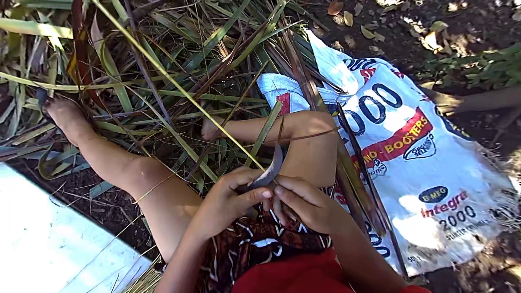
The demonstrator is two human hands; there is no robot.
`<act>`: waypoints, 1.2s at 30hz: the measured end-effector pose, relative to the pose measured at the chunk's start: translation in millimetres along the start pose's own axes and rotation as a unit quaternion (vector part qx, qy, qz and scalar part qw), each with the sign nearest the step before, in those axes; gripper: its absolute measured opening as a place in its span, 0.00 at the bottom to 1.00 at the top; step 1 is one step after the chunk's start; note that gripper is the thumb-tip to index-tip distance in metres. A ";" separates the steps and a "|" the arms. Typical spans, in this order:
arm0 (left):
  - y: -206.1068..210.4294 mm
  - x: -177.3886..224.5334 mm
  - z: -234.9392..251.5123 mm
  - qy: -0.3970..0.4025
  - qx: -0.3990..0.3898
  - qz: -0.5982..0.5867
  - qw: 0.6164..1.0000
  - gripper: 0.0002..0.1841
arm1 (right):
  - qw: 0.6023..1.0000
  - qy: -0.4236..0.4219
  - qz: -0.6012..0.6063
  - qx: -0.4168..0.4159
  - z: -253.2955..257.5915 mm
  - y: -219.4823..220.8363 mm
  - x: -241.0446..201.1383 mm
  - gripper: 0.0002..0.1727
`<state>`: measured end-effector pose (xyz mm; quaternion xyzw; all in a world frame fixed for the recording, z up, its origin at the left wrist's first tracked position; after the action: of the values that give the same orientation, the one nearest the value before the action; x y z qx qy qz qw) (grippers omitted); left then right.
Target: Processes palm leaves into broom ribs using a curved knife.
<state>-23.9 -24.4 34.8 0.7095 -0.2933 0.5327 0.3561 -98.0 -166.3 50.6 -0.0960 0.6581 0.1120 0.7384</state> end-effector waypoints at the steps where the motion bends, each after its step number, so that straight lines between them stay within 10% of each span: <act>1: -4.9 -0.9 1.9 -0.009 0.017 -0.017 1.000 0.14 | 1.000 0.004 0.002 -0.008 0.9 2.2 0.6 0.19; 12: -38.6 6.5 -3.2 0.007 0.338 -0.081 0.938 0.08 | 0.957 0.074 -0.253 0.123 -12.1 32.4 1.4 0.24; 18: 6.4 -8.9 -10.2 -0.048 0.115 0.041 0.991 0.22 | 0.994 0.068 0.012 0.088 -0.5 24.7 30.3 0.18; 23: 10.8 -14.4 -11.7 -0.092 -0.081 -0.179 0.976 0.13 | 0.990 0.052 0.128 0.003 -8.0 17.3 32.8 0.19; 36: -9.1 1.6 -23.5 -0.094 0.021 -0.181 0.979 0.05 | 0.993 0.061 0.094 0.025 -1.2 33.1 10.1 0.18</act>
<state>-29.1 0.0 38.8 0.8050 -0.1806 0.3967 0.4025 -107.7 -134.6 40.5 -0.0220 0.7104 0.1579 0.6855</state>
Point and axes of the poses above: each hand's wrist, its own z-axis towards the middle knuckle, its own y-axis out of the palm, x = y × z, the point moved 5 cm from there along z, towards the middle knuckle, and after that the axes turned 9 degrees about -y, right-handed, at the moved point
